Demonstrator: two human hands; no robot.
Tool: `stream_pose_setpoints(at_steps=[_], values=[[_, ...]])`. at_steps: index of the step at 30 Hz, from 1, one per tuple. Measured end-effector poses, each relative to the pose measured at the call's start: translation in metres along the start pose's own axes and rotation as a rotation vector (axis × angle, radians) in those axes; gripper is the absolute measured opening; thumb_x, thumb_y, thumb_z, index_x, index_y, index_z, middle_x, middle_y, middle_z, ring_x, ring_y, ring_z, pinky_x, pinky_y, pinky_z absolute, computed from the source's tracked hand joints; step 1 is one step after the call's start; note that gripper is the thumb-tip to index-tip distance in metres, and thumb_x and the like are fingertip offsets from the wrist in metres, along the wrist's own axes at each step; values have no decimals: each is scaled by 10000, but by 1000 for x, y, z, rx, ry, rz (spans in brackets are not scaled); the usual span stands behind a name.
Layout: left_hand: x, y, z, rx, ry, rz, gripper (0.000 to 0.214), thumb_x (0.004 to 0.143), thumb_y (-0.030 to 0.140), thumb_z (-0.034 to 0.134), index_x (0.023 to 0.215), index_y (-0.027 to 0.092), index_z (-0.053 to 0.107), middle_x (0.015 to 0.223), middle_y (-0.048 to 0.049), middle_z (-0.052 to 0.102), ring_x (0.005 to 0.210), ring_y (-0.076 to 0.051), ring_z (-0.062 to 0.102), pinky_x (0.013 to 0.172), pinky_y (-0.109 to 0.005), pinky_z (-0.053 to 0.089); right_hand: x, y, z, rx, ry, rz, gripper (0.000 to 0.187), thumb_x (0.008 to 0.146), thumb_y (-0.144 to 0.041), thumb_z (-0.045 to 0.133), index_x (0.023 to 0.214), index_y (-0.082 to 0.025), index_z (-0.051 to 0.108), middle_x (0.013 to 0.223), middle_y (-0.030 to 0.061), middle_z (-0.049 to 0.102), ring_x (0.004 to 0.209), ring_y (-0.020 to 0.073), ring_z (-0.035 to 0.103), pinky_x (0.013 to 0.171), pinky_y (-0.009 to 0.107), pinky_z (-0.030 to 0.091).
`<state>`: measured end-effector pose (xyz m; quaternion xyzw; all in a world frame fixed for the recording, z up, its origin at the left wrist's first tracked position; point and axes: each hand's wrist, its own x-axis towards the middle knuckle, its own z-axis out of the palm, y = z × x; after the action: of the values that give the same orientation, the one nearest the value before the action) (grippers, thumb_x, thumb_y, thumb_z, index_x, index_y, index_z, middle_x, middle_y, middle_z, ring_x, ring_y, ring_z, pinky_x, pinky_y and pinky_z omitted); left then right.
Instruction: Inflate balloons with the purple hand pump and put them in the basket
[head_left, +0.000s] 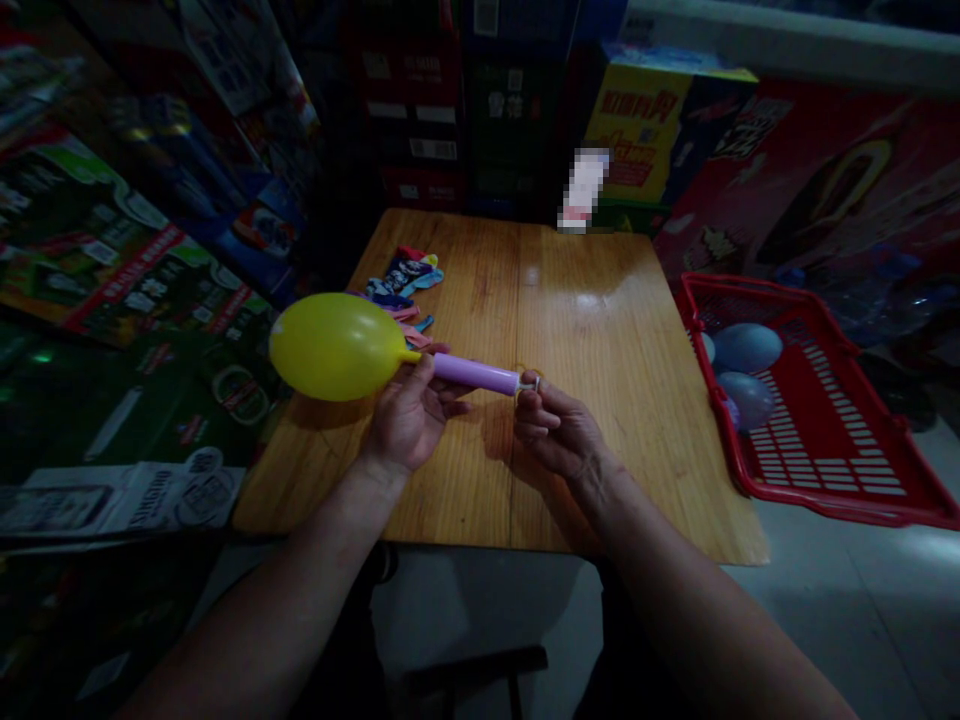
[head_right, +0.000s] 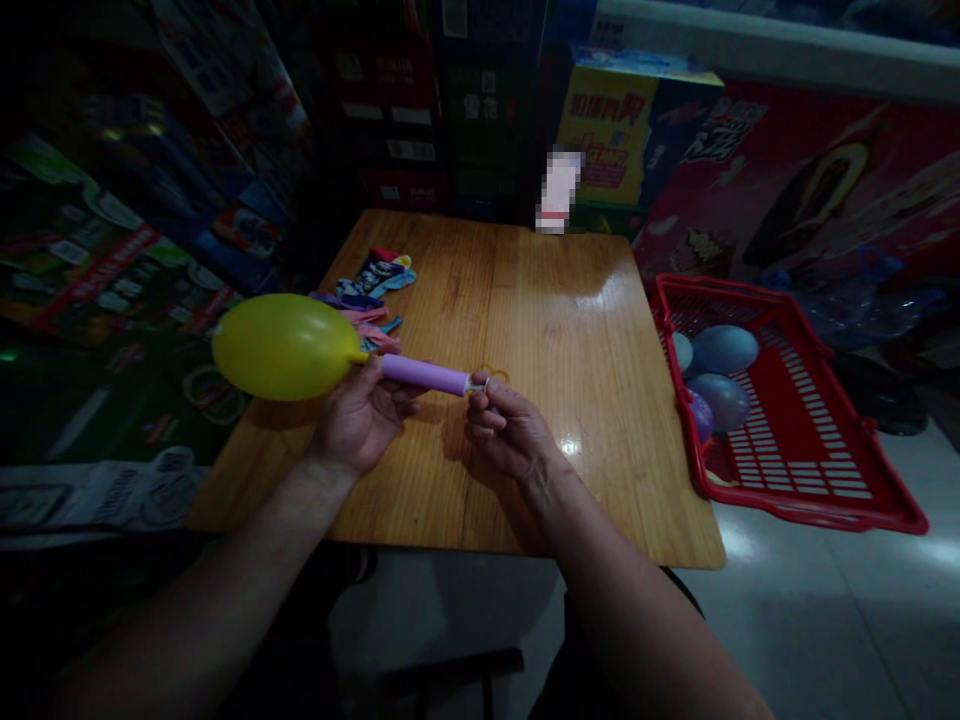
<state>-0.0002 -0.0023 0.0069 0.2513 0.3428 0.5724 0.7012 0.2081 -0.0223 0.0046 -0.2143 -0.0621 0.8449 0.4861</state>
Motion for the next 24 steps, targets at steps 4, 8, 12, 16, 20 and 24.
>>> stream_pose_setpoints(at_steps=[4,8,12,16,20,24], values=[[6,11,-3,7,16,13,335,933,438,770,1166,214,685,996,-52,767,820,-211,777,580,-247,599,-4,-15,1,-13,14,19,60,997,-138,614,1039,-143,656,718,-41,641,422,3,304,453,117,362],[10,21,-7,-2,41,96,337,919,439,778,1141,201,691,1079,-73,772,858,-201,775,562,-207,570,-7,-28,1,-15,27,-35,80,1010,-127,581,1010,-139,660,701,-50,622,418,1,311,443,112,346],[3,12,-3,8,-8,61,375,933,452,761,1208,219,659,1122,-95,782,885,-221,780,581,-245,607,-2,-15,0,-26,34,-44,20,1001,-150,631,998,-164,646,680,-71,599,416,5,288,436,114,337],[0,2,0,7,-19,0,364,936,434,762,1211,218,658,1039,-73,781,837,-215,780,601,-278,628,2,-1,1,-60,27,-17,58,982,-149,660,1032,-166,636,692,-67,613,427,12,293,440,117,347],[1,1,0,-1,-4,21,369,931,435,775,1214,226,664,1052,-66,765,860,-219,782,596,-256,605,1,0,2,-37,26,-6,33,1003,-162,625,1032,-177,626,707,-62,622,425,13,280,444,116,346],[2,7,1,18,8,25,386,908,436,801,1207,230,670,1039,-58,755,854,-217,778,596,-250,591,-2,-10,2,-46,32,20,20,1004,-160,619,1012,-175,629,703,-59,614,429,11,280,451,111,342]])
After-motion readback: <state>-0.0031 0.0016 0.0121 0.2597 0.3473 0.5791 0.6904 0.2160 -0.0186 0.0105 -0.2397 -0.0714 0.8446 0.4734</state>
